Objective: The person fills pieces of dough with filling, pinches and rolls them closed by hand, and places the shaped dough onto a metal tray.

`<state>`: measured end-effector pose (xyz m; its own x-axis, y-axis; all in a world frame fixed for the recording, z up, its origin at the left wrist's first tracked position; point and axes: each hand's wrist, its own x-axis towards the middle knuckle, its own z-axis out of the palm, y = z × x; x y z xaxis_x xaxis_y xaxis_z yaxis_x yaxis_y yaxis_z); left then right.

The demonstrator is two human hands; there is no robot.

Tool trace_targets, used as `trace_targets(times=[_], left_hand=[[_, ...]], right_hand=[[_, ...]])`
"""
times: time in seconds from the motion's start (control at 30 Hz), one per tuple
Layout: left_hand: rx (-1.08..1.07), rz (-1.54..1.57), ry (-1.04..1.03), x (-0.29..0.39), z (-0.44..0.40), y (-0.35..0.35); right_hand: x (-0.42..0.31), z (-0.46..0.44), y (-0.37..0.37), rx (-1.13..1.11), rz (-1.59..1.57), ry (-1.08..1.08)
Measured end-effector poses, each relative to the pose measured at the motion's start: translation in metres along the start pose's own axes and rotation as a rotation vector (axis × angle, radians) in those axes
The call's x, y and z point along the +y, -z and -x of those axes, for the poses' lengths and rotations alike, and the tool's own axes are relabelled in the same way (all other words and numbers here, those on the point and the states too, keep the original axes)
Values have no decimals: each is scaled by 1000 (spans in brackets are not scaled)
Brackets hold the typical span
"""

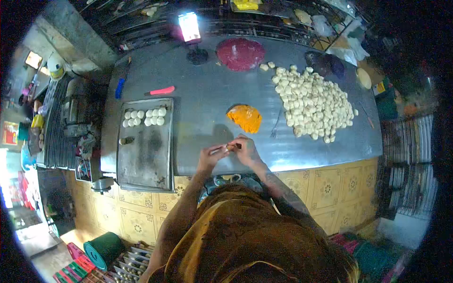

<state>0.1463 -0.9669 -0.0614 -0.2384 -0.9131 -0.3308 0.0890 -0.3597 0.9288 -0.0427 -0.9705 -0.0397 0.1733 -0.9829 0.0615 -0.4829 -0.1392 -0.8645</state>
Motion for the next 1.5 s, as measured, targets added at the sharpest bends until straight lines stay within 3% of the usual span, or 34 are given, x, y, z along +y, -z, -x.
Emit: trace_targets(times=[0.03, 0.1, 0.17, 0.23, 0.3, 0.37, 0.4, 0.47, 0.5, 0.57, 0.6, 0.63, 0.7, 0.73, 0.77, 0.83, 0.9, 0.97, 1.03, 1.07, 1.1, 1.17, 1.23, 1.3, 1.33, 1.4, 1.5], left_hand=[[26, -283, -177, -2, 6, -7], [68, -405, -185, -3, 16, -10], [69, -766, -340, 0, 18, -11], [152, -780, -271, 6, 23, -20], [236, -790, -199, 21, 31, -28], [326, -561, 25, 39, 38, -29], [363, -551, 41, 25, 37, -19], [393, -222, -188, -12, 34, 14], [447, -218, -177, -8, 36, 33], [557, 202, -18, 0, 37, 78], [555, 416, 29, 1, 42, 95], [573, 425, 30, 3, 46, 113], [426, 610, 19, 9, 54, 143], [487, 502, 41, -1, 55, 168], [534, 518, 101, 5, 60, 191], [658, 232, 61, 6, 62, 243], [817, -131, -190, -13, 59, 313], [1088, -624, -103, 18, 51, 365], [1039, -733, -196, 39, 39, 391], [984, -1037, -75, 40, 34, 402], [970, -1038, -81, 17, 33, 414], [967, -657, -276, -44, 17, 440], [901, -388, -260, -60, 20, 462], [735, 152, -249, -111, 18, 508], [783, 77, -264, -95, 13, 482], [879, -25, -334, -77, 27, 417], [708, 187, -452, -81, 42, 306]], right_hand=[[5, 1, 2, -32, -41, -31], [4, 6, 9, -94, -84, -60], [1, 9, 17, -213, 0, 126], [26, 13, -5, -292, 29, 89], [28, 10, -27, -165, 149, 361], [5, 2, -27, -274, 202, 324], [0, -7, -34, -336, 48, 102], [-10, -24, -50, -295, 76, 213], [-20, -36, -60, -341, 59, 236], [-42, -57, -89, -303, -76, 8], [-47, -65, -112, -327, -81, 9], [-48, -74, -135, -340, -171, 20], [-42, -87, -182, -367, -254, 22], [-39, -92, -208, -364, -230, 103], [-38, -99, -229, -480, -351, 31], [-56, -110, -252, -592, -461, -69], [-115, -121, -231, -619, -529, -270], [-124, -127, -214, -651, -535, -385], [-95, -114, -195, -569, -532, -459], [-80, -107, -179, -555, -487, -473], [-68, -99, -163, -536, -445, -480], [-42, -77, -131, -478, -364, -483], [-29, -55, -90, -334, -258, -520], [-25, -38, -43, -308, -201, -502], [-12, -24, -12, -211, -173, -543], [29, -3, 36, -36, 2, -289], [90, 13, 124, 301, 275, -386]])
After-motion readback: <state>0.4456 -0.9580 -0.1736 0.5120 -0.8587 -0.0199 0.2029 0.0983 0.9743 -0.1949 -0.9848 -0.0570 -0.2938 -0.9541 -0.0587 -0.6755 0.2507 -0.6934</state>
